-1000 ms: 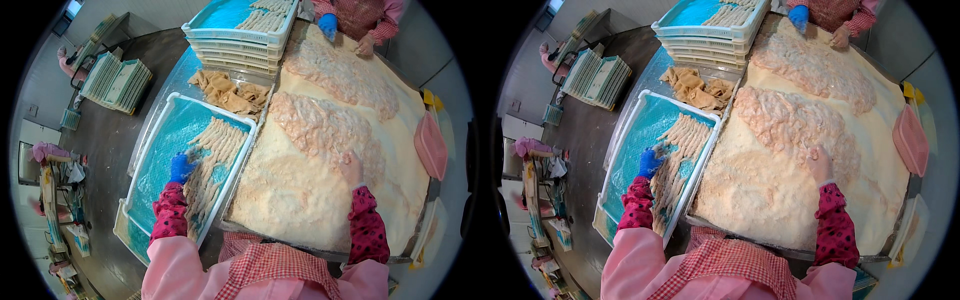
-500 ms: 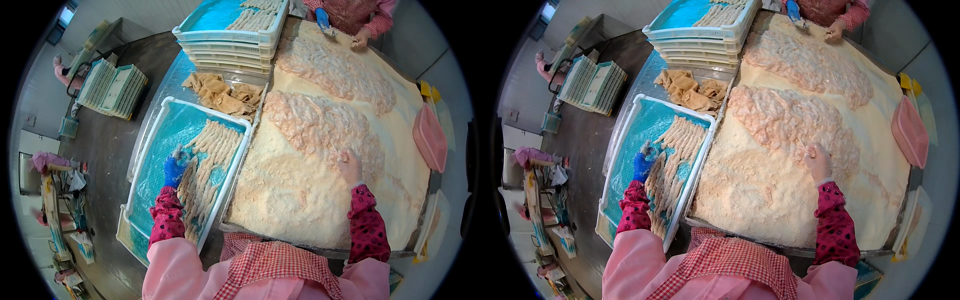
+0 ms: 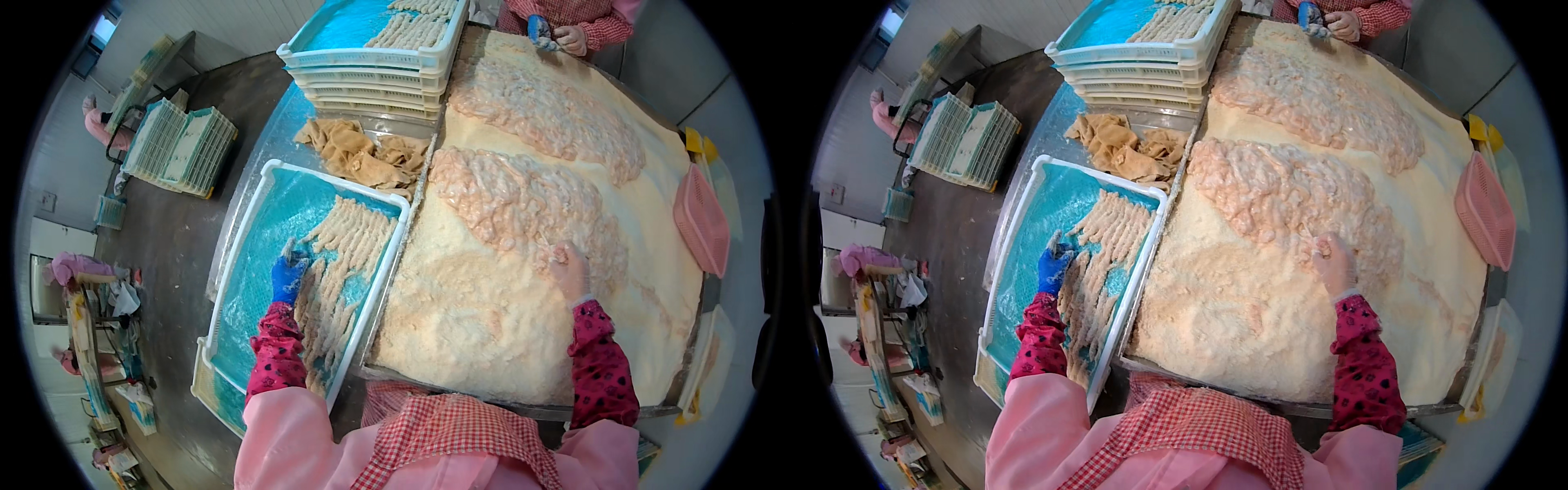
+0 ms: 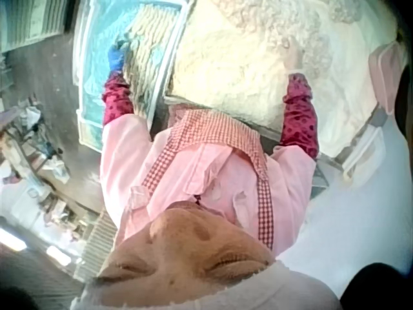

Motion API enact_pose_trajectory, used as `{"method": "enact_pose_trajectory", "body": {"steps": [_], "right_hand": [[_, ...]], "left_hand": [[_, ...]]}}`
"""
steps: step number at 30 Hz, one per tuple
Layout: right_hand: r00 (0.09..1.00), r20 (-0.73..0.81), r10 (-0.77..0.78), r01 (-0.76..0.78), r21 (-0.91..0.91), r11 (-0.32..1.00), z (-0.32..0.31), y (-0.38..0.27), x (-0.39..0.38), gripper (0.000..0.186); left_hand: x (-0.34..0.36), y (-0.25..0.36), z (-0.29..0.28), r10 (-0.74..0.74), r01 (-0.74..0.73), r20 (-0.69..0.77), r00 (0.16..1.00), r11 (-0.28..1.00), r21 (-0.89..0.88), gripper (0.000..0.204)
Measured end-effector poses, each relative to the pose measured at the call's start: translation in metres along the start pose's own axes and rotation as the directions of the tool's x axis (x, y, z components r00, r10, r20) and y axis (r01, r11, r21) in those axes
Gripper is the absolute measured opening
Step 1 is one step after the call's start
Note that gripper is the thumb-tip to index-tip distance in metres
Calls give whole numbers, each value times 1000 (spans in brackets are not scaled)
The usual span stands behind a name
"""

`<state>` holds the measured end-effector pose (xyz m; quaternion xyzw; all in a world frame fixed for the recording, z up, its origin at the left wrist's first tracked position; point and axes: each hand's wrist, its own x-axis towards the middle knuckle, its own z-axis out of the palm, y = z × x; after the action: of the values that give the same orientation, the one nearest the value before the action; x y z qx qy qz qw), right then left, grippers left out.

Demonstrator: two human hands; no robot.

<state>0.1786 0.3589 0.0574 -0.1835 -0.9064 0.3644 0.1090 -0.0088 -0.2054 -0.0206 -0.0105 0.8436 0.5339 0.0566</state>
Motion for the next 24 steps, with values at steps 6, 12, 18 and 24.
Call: {"method": "enact_pose_trajectory", "body": {"steps": [6,12,18,24], "right_hand": [[998,-51,-42,40,-49,998,-1,1,0,19],[1000,-14,7,-8,-32,999,2,1,1,19],[999,-17,-47,47,-30,998,-1,-7,0,19],[993,-18,120,-116,155,981,-5,-8,-4,15]], "left_hand": [[-5,55,-4,209,-383,386,898,804,456,56],[-5,42,13,337,-467,323,884,666,581,45],[-5,34,13,248,-186,-104,963,893,410,44],[-22,18,-4,121,-82,-148,982,967,241,48]]}}
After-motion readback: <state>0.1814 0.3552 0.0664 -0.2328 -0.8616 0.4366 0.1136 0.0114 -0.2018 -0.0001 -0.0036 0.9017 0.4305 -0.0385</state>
